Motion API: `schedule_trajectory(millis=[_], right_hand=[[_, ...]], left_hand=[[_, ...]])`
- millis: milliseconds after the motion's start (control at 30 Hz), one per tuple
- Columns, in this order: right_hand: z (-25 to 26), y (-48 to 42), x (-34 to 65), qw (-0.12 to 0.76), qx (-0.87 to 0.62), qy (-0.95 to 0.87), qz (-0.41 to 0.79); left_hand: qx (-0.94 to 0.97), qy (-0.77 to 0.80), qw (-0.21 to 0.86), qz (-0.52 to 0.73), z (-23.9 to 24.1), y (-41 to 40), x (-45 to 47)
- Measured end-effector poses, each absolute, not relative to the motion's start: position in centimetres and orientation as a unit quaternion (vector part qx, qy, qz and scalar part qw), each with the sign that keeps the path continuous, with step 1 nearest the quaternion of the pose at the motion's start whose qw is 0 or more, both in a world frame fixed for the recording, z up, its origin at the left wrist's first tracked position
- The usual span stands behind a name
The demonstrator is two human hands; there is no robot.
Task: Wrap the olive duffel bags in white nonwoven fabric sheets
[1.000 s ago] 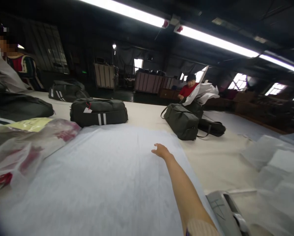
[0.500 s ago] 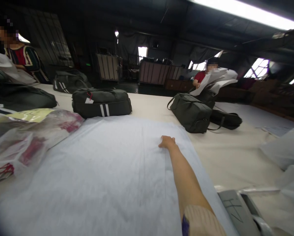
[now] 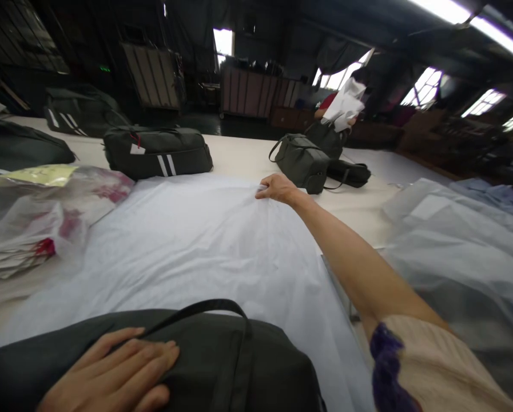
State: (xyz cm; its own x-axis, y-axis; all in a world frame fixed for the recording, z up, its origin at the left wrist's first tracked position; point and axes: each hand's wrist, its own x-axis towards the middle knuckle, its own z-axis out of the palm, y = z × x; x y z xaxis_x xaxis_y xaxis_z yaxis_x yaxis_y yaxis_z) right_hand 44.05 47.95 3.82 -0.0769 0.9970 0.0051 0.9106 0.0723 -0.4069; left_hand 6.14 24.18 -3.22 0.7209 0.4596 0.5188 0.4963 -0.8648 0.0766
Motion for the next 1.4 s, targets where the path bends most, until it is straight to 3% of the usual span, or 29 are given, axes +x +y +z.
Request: schedule_trajectory(millis=[233, 367, 433, 533, 733, 1000, 1400], right_hand=[[13.9, 31.8, 35.8, 0.242, -0.565, -0.785, 0.079], [15.3, 21.9, 30.8, 0.201, -0.497, -0.844, -0.026], [14.6, 17.9, 28.9, 0.169, -0.456, -0.869, -0.093], [12.5, 13.9, 26.9, 0.157, -0.409, -0.879, -0.189], [7.9, 9.9, 25.0, 0.193, -0.418, -0.856, -0.236], [3.0, 6.4, 24.0, 0.232, -0.484, -0.804, -0.256], [2.3, 6.7, 25.6, 0.264, -0.477, -0.788, -0.285]], left_hand=[[-0.904, -0.293, -0.03, -0.31, -1.9, 23.6, 7.5], [-0.869, -0.325, -0.086, -0.362, -0.8, 23.4, 6.6], [-0.82, -0.371, -0.095, -0.426, 0.6, 24.1, 5.5], [-0.813, -0.373, -0.016, -0.446, 2.8, 26.6, 4.0], [-0.933, -0.199, 0.148, -0.262, 5.4, 33.1, 3.3], [-0.942, -0.189, 0.168, -0.223, 6.8, 34.8, 1.8], [-0.876, -0.325, 0.187, -0.302, 5.5, 38.4, -1.5]])
